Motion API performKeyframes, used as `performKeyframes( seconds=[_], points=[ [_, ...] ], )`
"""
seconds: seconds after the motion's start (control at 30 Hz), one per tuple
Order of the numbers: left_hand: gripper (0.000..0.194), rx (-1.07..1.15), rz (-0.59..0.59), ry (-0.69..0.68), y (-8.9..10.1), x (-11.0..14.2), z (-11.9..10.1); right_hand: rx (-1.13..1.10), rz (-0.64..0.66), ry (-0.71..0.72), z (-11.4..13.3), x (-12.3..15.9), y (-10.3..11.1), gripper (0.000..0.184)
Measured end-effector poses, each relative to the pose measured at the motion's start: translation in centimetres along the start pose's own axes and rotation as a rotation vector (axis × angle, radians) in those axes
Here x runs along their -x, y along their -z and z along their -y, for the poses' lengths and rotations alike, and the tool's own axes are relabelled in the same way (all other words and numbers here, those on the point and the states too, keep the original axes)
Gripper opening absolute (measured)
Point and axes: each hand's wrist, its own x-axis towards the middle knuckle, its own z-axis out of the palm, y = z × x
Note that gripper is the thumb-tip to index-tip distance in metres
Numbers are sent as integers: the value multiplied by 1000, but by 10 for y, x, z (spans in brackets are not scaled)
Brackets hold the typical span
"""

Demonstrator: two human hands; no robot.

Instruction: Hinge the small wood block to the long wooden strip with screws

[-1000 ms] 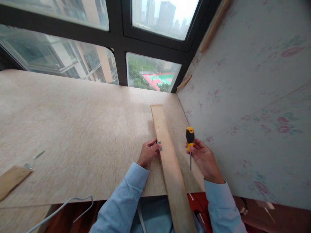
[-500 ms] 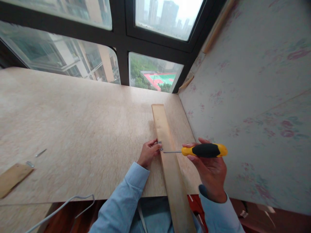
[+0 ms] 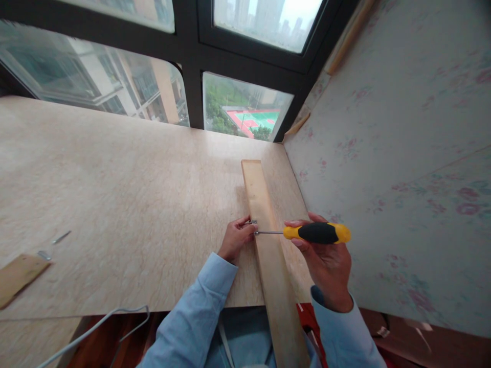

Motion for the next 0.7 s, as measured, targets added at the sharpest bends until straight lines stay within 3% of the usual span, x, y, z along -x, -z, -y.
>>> performKeyframes(
  seconds=[0.2,0.7],
  points=[
    [45,-16,-59,7,-3,2,-3,25,29,-1,-4,-1,0,45],
    [50,-8,-23,14,1,-1,1,26,24,-13,-8,-3,5,46]
  ],
)
